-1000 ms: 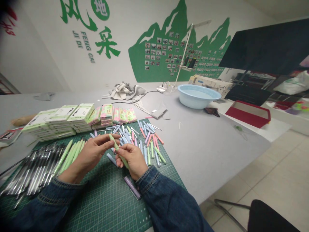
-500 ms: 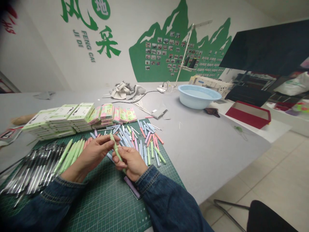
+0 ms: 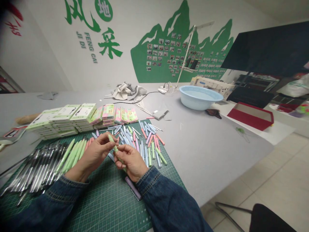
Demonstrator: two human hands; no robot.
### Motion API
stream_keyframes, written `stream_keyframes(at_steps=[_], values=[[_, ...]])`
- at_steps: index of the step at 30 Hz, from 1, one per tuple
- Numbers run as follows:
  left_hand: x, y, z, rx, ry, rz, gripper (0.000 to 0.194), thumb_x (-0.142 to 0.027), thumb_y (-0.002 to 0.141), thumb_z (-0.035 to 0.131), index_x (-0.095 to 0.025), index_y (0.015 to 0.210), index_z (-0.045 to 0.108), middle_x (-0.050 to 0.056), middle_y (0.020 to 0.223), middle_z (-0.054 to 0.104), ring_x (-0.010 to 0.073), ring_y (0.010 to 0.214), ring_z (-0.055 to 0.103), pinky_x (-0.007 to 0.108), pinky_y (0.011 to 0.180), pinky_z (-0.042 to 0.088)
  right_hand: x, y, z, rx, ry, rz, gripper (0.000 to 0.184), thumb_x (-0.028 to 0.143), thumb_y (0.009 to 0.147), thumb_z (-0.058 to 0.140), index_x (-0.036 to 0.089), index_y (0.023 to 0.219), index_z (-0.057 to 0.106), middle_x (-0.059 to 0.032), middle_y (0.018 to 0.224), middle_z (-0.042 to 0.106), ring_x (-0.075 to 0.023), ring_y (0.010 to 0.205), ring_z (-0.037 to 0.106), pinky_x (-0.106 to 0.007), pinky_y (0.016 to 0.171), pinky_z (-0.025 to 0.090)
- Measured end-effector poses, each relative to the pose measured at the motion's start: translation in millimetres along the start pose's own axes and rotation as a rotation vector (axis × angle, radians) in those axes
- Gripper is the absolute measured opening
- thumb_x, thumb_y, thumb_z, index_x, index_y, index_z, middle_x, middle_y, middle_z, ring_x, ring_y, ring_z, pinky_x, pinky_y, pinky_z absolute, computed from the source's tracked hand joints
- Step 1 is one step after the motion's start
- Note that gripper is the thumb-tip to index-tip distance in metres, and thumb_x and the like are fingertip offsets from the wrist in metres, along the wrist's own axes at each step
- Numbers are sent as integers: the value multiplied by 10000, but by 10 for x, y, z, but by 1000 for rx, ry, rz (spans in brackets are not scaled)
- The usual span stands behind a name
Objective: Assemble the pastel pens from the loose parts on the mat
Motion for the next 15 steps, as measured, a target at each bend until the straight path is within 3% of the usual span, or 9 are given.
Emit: stream_keyframes(at_steps=[9, 12, 15], values=[[-73, -19, -1, -103, 151, 55, 233, -214, 691, 755, -179, 662, 526, -55, 628, 514, 91, 592, 473, 204, 573, 375, 52, 5, -135, -136, -200, -83, 276, 338, 740, 734, 121, 895, 662, 5, 616, 584, -56, 450, 470, -181, 413, 260], [-10, -26, 82, 29, 115, -77, 149, -296, 751, 706, -178, 796, 626, 2, 768, 602, 121, 669, 525, 235, 613, 415, 90, 2, -139, -144, -179, -101, 257, 340, 763, 708, 119, 885, 664, 10, 608, 578, -44, 431, 435, -181, 403, 232], [76, -53, 120, 143, 74, -218, 189, -316, 762, 691, -165, 875, 682, 60, 872, 652, 170, 774, 580, 292, 711, 454, 106, 1, -138, -147, -149, -103, 249, 345, 766, 704, 119, 859, 659, 9, 607, 581, -38, 418, 410, -183, 396, 208]])
Point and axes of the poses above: each hand's wrist, its own y-axis towards the middle knuckle, its own z-axis out of the palm, x = y × z, the point moved 10 cm from there along y, towards the middle knuckle
